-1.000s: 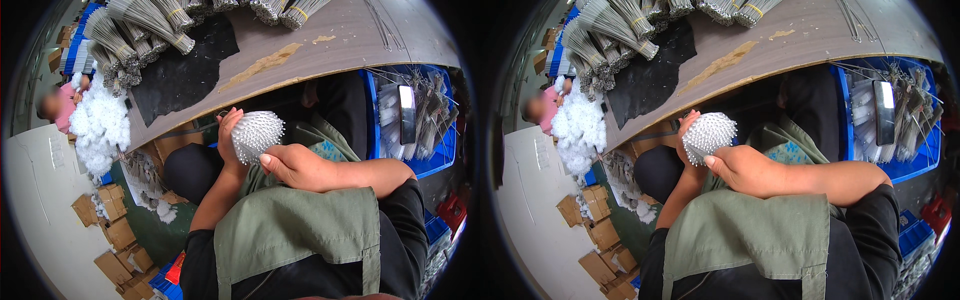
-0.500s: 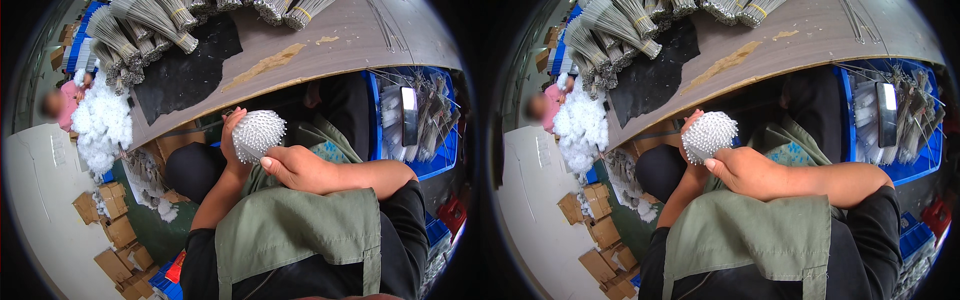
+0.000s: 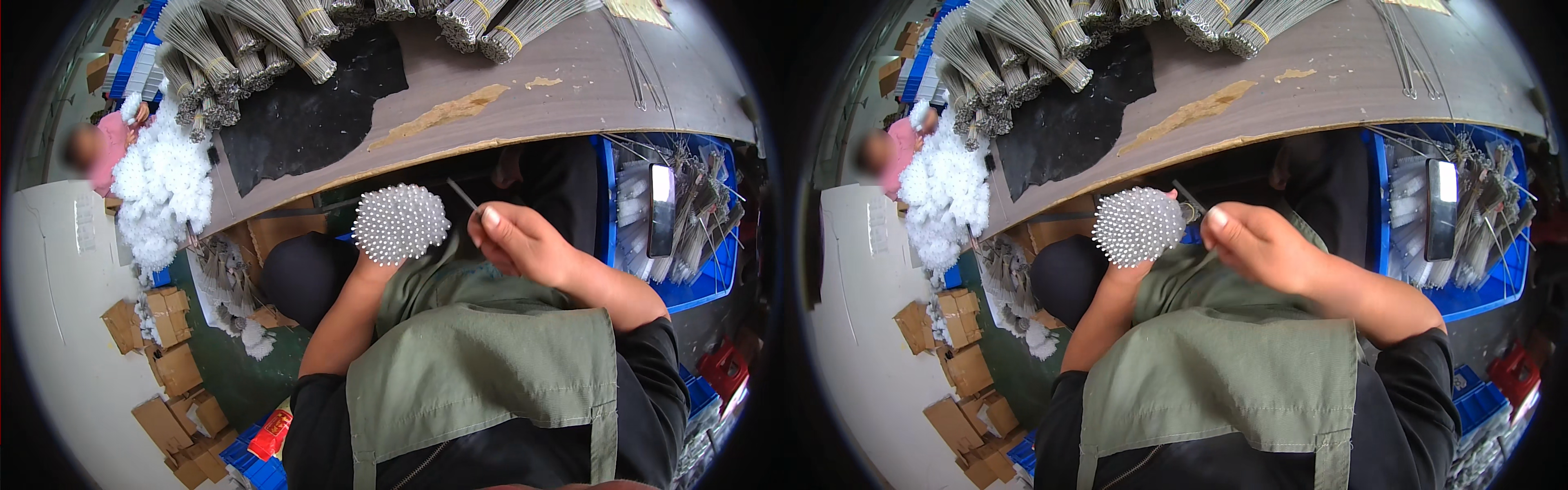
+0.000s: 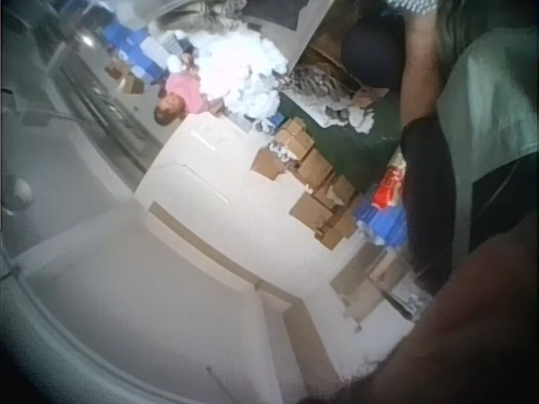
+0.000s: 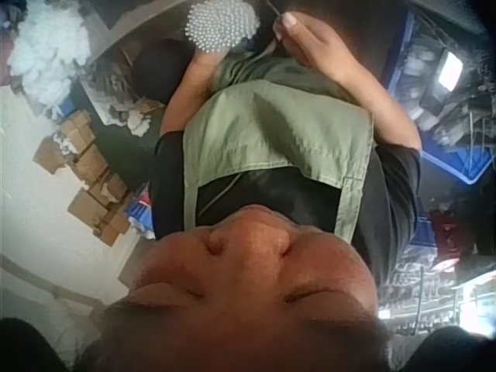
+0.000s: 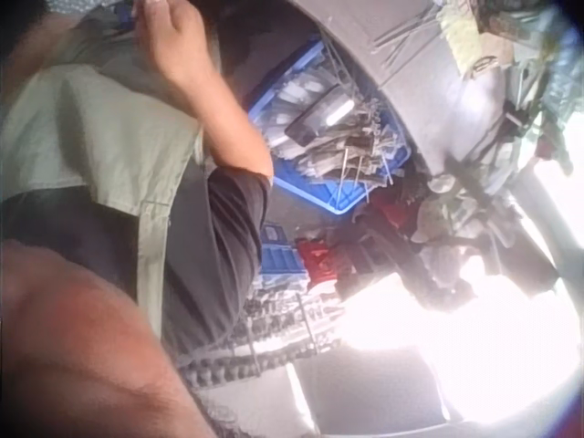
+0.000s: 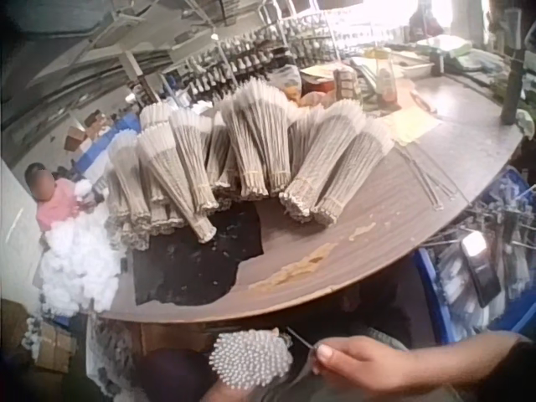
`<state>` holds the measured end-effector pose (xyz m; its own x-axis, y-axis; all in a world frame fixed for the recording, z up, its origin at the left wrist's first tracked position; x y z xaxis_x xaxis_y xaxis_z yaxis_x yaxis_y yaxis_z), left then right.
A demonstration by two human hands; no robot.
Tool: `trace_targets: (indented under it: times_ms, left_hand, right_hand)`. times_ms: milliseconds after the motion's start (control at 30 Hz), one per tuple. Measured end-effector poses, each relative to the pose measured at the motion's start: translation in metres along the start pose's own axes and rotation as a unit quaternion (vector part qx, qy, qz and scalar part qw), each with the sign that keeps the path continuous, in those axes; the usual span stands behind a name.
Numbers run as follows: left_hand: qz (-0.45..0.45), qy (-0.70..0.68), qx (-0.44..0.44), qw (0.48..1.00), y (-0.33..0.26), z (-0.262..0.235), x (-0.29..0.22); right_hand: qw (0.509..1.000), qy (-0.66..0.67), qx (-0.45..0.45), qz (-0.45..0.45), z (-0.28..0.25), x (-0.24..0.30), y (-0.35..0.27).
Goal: Assembling and trimming bundles of small wire brushes in a factory setting.
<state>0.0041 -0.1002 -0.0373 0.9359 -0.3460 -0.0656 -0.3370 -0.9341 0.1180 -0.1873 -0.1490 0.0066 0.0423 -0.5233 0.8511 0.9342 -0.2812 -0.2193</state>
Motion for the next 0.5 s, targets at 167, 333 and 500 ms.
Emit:
trace_targets:
  times_ms: [167,333,500]
  left_hand:
    - [-0.084,-0.303,-0.055,0.948,-0.013,0.029,0.007]
    - [-0.043,-0.277,0.009,0.96,-0.01,0.023,0.007]
    - [-0.095,-0.492,-0.012,0.865,-0.019,0.026,0.004]
  right_hand:
    - [0.999,0.033,-0.015,0.012,-0.011,-0.014,0.006]
    - [0.999,0.046,-0.003,0.016,-0.009,-0.023,0.007]
    - [0.999,0.046,0.008,0.02,-0.008,-0.026,0.007]
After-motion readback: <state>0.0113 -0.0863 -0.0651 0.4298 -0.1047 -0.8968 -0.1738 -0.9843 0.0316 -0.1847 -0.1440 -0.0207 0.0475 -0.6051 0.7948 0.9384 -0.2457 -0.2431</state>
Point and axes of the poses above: each hand's wrist, its own y-axis towards the middle knuckle, its own z-axis out of the palm, x = y × z, the point moved 3 cm from there along y, towards the middle knuckle, and after that the axes turned 10 degrees about x, right-handed, at the moved point
